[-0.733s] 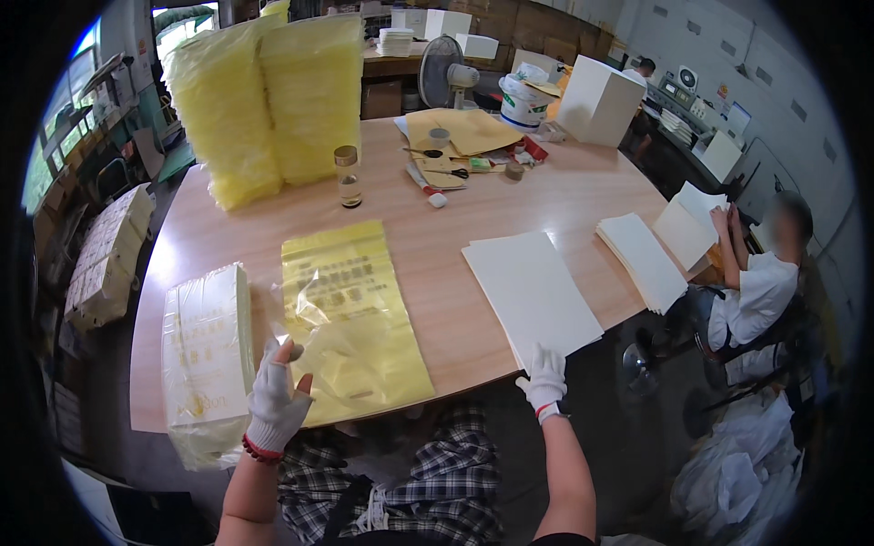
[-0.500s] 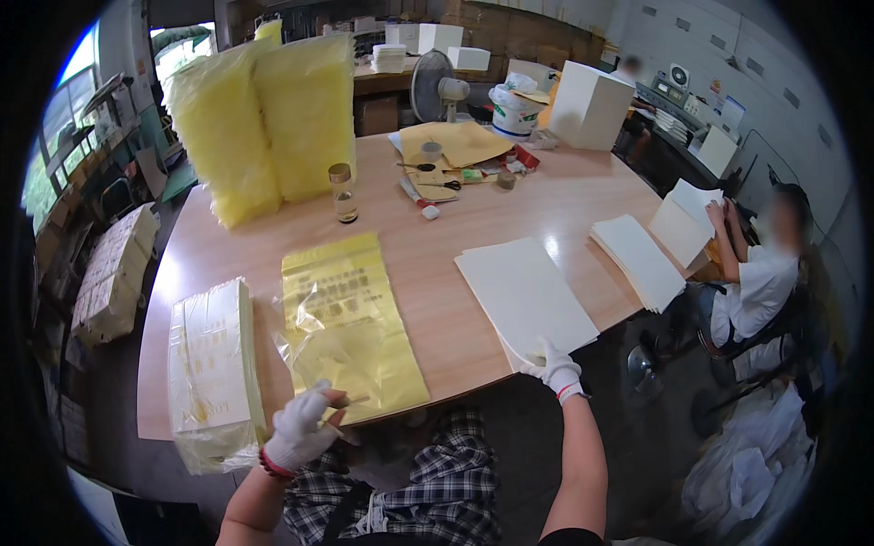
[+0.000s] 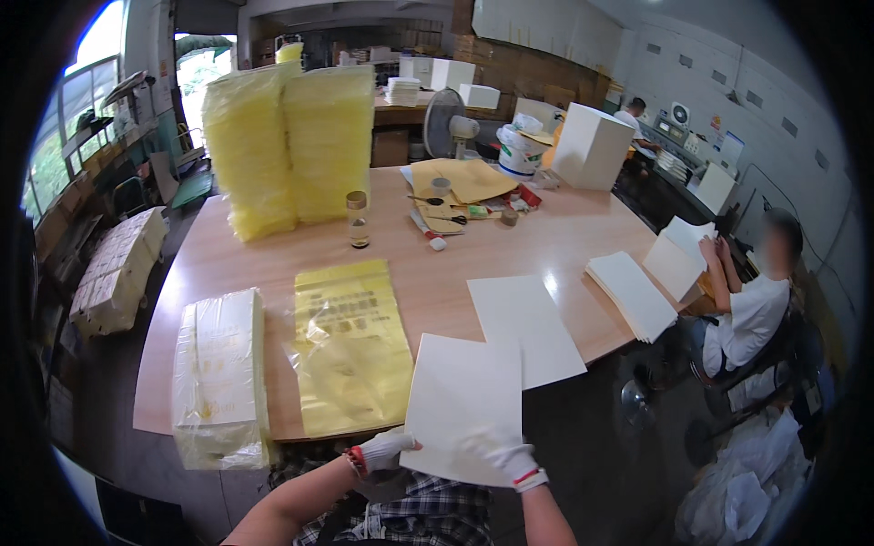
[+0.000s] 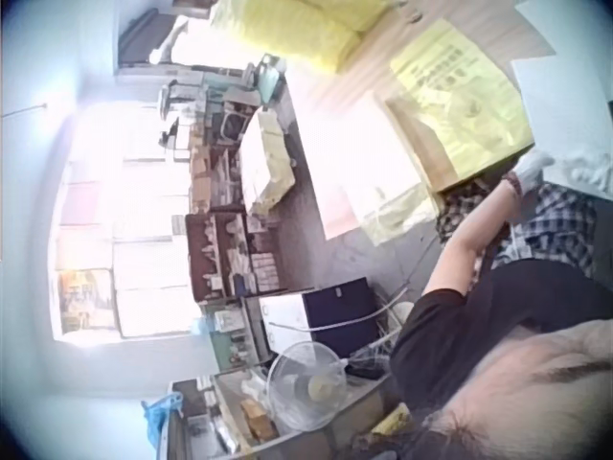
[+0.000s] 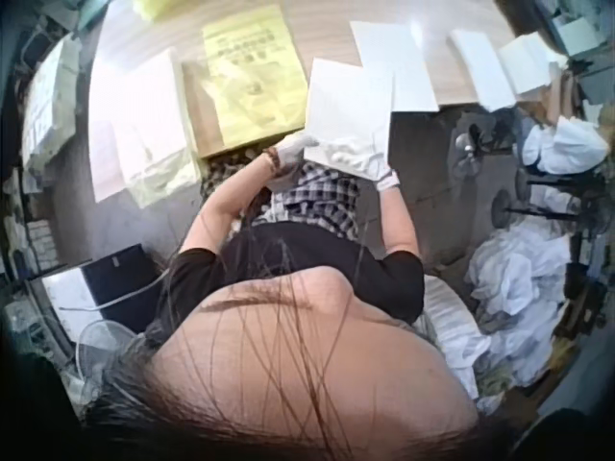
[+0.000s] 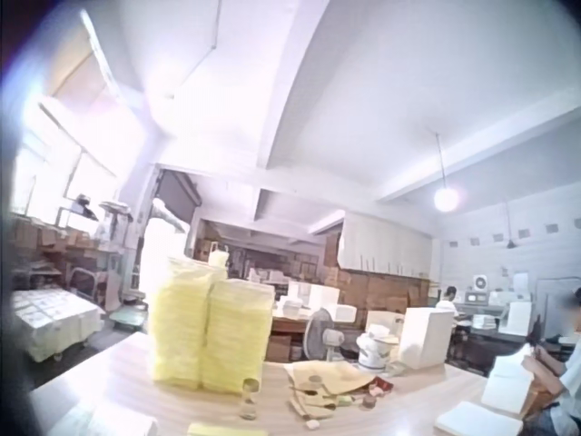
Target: The person repeatedly picks up white books from a stack, places them into yellow plastic bags, and sets the filled bags aside. The process is performed one at a time in a repetitive loop.
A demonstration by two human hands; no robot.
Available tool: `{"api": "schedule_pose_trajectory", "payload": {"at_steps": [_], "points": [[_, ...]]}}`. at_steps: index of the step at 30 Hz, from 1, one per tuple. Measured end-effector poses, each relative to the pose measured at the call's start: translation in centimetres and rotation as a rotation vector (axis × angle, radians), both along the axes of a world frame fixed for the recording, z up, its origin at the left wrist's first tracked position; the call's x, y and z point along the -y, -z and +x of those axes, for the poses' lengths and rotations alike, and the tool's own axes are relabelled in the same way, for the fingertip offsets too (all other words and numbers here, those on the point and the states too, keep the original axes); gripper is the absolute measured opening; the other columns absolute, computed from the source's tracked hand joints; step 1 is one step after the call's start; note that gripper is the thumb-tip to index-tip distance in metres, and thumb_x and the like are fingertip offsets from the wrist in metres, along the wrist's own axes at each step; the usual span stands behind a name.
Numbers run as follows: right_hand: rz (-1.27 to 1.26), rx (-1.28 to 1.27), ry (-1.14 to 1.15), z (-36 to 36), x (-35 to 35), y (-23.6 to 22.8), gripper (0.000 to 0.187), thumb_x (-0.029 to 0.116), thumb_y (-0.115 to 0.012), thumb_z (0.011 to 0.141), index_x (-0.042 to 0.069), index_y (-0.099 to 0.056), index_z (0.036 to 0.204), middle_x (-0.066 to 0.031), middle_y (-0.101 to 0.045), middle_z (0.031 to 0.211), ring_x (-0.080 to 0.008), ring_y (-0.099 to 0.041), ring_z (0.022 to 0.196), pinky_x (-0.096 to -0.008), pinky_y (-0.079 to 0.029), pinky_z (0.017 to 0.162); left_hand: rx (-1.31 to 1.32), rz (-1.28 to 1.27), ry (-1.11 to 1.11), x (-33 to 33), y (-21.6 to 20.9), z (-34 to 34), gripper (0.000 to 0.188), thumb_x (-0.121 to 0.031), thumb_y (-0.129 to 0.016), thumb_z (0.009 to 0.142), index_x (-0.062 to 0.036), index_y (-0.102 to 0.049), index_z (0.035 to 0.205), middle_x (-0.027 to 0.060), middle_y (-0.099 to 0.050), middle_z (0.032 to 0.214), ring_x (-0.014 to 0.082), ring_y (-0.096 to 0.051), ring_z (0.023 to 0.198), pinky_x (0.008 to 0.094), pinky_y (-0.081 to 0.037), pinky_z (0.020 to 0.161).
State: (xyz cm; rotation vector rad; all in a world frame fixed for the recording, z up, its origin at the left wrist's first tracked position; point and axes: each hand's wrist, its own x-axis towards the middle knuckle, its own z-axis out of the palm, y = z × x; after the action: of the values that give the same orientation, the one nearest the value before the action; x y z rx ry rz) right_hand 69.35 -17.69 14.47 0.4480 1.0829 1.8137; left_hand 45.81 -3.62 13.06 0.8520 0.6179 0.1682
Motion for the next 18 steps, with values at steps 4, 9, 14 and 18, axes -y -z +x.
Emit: {"api": "schedule_pose_trajectory", "payload": {"at_steps": [4,9,14,18], "points": [[0.024,2.814,-0.211,0.1,1.8,5.4,0.028,0.024,-0.054,0.088,0.001,-0.059,0.103,-0.0098,-0.063,0.096,-0.0226,-0.061,0.089,-0.033,-0.049,0.08,-0.35,0.791,0.362,-1.0,-8.6,-2.8,0.049,-0.023,-0.052,0.075,-0.0022,-0.046,0.12,0.0195,-0.058,0.105,0.0277,-0.053,0.103,0.036,-0.043,0.084],[-0.052,1.905,0.359,-12.3,-3.7,5.6,0.045,0.036,-0.052,0.089,-0.001,-0.051,0.116,-0.0113,-0.056,0.11,-0.0218,-0.053,0.098,-0.0348,-0.043,0.088,-0.631,1.778,0.112,6.8,-4.0,-1.7,0.074,-0.041,-0.06,0.067,0.0024,-0.04,0.123,0.0281,-0.039,0.123,0.047,-0.038,0.114,0.0607,-0.03,0.09],[-0.132,2.221,0.377,-13.2,-4.5,0.0,0.041,0.019,-0.06,0.084,-0.005,-0.049,0.115,-0.0123,-0.057,0.107,-0.0211,-0.056,0.093,-0.0321,-0.048,0.08,-0.438,1.817,0.13,5.6,-7.2,-3.9,0.07,-0.036,-0.06,0.072,0.0016,-0.04,0.127,0.0258,-0.037,0.13,0.0405,-0.038,0.119,0.0552,-0.028,0.098],[0.009,2.791,0.473,-12.9,-3.4,-6.3,0.04,0.019,-0.066,0.08,-0.002,-0.052,0.11,-0.0099,-0.06,0.1,-0.0171,-0.059,0.087,-0.0297,-0.049,0.076,-0.61,1.976,-0.51,-4.0,-11.2,-6.3,0.07,-0.027,-0.063,0.071,-0.004,-0.035,0.131,0.0274,-0.029,0.135,0.0416,-0.032,0.124,0.055,-0.023,0.102]]}}
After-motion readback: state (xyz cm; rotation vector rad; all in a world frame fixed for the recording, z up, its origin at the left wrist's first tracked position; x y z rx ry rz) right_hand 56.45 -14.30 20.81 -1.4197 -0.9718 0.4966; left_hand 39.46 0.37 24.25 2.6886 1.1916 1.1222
